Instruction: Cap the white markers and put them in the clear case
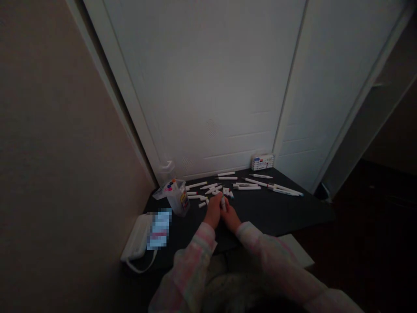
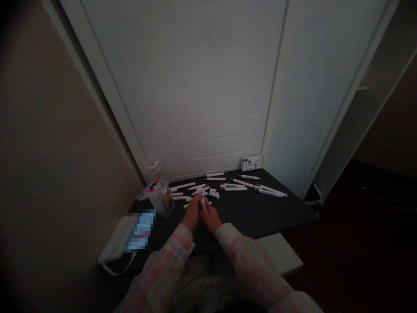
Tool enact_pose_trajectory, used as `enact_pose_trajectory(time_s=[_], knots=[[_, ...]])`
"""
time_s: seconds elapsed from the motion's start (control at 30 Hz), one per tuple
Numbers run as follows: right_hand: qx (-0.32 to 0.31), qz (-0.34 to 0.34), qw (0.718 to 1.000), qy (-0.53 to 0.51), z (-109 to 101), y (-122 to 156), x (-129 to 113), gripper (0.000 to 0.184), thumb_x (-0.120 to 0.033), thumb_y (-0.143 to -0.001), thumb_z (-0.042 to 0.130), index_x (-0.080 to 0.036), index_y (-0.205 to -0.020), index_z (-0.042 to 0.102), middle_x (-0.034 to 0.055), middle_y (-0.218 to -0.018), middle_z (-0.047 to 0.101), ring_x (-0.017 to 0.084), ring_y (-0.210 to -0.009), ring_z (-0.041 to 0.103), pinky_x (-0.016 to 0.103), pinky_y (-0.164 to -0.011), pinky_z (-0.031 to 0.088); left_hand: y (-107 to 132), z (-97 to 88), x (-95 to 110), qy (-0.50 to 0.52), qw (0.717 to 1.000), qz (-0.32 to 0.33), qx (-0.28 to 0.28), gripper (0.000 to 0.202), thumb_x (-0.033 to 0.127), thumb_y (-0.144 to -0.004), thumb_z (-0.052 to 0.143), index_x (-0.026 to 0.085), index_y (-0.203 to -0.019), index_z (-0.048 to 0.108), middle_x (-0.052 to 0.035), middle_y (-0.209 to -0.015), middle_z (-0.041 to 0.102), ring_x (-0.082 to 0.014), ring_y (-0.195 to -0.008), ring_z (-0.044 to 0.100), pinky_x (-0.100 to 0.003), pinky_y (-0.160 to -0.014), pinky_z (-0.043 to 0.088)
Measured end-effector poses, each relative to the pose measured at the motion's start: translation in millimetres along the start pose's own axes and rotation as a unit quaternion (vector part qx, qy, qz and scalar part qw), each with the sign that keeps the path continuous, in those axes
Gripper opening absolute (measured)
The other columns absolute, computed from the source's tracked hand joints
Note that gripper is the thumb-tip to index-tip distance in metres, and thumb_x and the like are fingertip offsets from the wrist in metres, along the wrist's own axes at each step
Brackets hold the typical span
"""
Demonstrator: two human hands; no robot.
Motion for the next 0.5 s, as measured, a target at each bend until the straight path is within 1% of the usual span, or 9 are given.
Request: enact_pose_trajectory(time_s=[0.1,0.2,0.37,0.5], knots=[[0.004,-0.004,1.0,-0.015,-0.1,-1.6,-0.1,0.026,-0.03,-0.085,0.049,-0.013,-0.104,0.053,0.0058,-0.1,0.057,0.015,-0.084,0.057,0.034,-0.072,0.049,-3.1,2.2,-1.7,-0.001,1.0,-0.008,-0.002,0.04,0.048,-0.084,0.038,0.013,-0.074,0.055,0.0028,-0.061,0.054,-0.0084,-0.052,0.05,-0.026,-0.055,0.043],[0.014,-0.006,0.999,-0.031,0.3,-3.8,3.6,0.027,-0.03,-0.085,0.049,-0.013,-0.105,0.053,0.0061,-0.102,0.056,0.016,-0.086,0.057,0.035,-0.073,0.049,-5.8,6.5,-2.6,0.0,1.0,-0.011,0.002,0.039,0.048,-0.084,0.039,0.013,-0.076,0.056,0.0025,-0.063,0.054,-0.0081,-0.052,0.05,-0.025,-0.054,0.043],[0.021,-0.013,0.999,-0.048,0.7,-6.1,6.7,0.026,-0.029,-0.085,0.048,-0.014,-0.105,0.053,0.0065,-0.103,0.056,0.016,-0.087,0.057,0.036,-0.075,0.048,-6.2,12.1,0.9,0.014,1.0,-0.005,0.003,0.043,0.049,-0.083,0.038,0.014,-0.067,0.056,0.0042,-0.051,0.049,-0.0079,-0.044,0.046,-0.024,-0.049,0.038],[0.01,-0.019,0.999,-0.045,0.7,-5.2,3.4,0.026,-0.029,-0.085,0.049,-0.013,-0.105,0.053,0.0061,-0.101,0.057,0.016,-0.085,0.057,0.035,-0.073,0.049,-4.2,11.7,6.9,0.033,0.999,0.006,0.014,0.043,0.05,-0.076,0.039,0.014,-0.059,0.057,0.0024,-0.048,0.048,-0.0098,-0.045,0.048,-0.024,-0.048,0.036]])
Point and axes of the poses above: each hand's wrist, its own y-axis away from the middle knuckle, its own z-axis out of the palm, x = y × z, the point moved 2 cm from there along -y, towards the middle knuckle
